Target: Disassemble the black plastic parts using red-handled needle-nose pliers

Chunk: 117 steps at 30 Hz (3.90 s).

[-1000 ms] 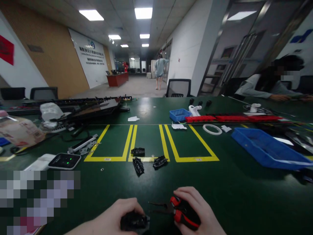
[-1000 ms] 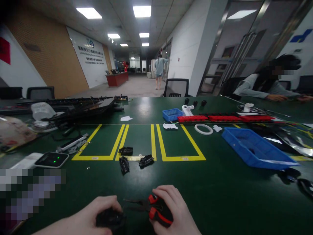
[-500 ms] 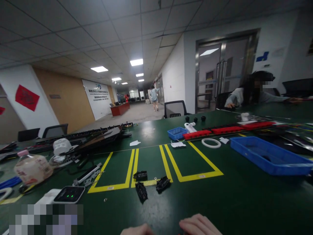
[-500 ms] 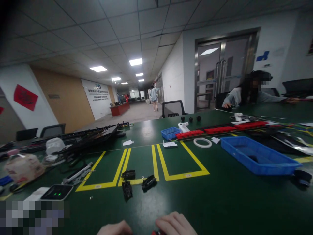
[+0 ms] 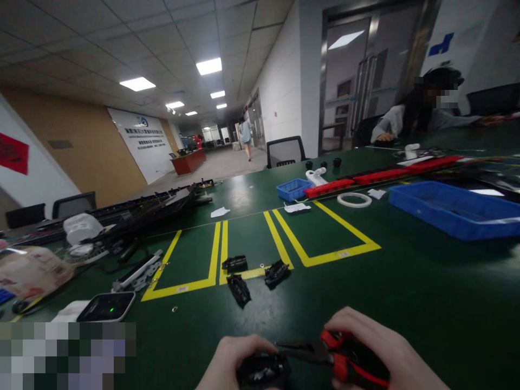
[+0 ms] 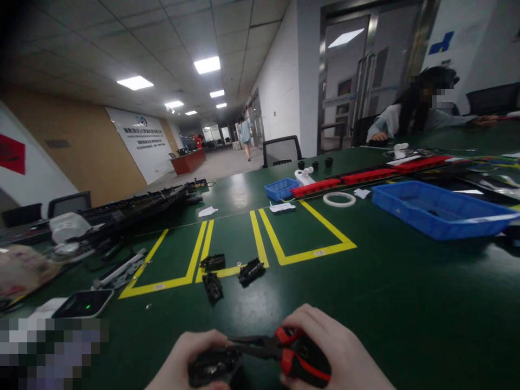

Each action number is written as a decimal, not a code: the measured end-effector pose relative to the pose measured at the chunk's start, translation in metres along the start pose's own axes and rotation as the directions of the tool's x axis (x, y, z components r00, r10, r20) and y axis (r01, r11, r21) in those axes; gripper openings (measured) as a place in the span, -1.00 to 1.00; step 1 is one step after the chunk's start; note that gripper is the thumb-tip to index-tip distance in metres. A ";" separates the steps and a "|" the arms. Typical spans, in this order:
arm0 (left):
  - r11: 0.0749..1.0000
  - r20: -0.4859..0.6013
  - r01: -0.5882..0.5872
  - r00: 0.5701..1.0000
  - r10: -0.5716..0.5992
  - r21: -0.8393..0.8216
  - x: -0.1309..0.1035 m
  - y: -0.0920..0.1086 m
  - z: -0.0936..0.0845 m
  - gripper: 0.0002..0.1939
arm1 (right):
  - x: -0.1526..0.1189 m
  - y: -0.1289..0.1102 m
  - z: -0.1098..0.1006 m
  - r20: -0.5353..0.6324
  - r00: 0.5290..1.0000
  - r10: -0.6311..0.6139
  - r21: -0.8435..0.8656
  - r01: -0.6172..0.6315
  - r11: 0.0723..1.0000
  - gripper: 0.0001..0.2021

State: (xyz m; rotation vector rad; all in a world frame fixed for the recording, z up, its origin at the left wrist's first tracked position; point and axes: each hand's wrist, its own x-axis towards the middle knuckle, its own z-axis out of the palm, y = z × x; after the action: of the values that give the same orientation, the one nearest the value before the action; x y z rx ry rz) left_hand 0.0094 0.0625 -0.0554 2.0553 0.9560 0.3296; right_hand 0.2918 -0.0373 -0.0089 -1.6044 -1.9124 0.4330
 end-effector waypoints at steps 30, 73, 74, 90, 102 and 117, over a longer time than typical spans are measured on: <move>0.984 0.055 -0.126 0.990 0.133 -0.123 -0.006 0.049 -0.015 -0.59 | -0.012 0.003 -0.001 -0.034 0.929 -0.367 -0.267 0.346 0.900 -0.51; 0.985 0.134 -0.172 0.977 0.168 0.012 -0.006 0.047 -0.019 -0.64 | -0.016 -0.003 0.005 0.059 0.988 -0.142 0.037 0.140 0.989 -0.73; 0.987 0.139 -0.158 0.978 0.156 0.009 -0.006 0.048 -0.020 -0.63 | -0.015 -0.002 0.005 0.060 0.988 -0.145 0.038 0.143 0.989 -0.73; 0.932 0.075 -0.031 0.995 0.062 -0.362 -0.006 0.042 -0.020 -0.41 | -0.009 -0.001 0.001 0.054 0.982 -0.182 0.034 0.180 0.983 -0.72; 0.873 0.116 0.049 0.993 0.009 -0.485 -0.004 0.040 -0.022 -0.36 | -0.011 -0.004 0.002 0.019 0.988 -0.154 0.053 0.152 0.987 -0.74; 0.999 0.121 0.012 0.993 -0.008 -0.031 -0.007 0.054 -0.015 -0.02 | -0.009 -0.004 -0.003 0.048 0.888 -0.457 -0.283 0.451 0.846 -0.63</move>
State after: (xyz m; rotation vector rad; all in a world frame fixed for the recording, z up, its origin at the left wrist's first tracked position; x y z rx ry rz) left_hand 0.0242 0.0460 -0.0032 2.0165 0.8819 0.2104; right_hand 0.2911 -0.0473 -0.0062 -1.2424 -2.3328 -0.0677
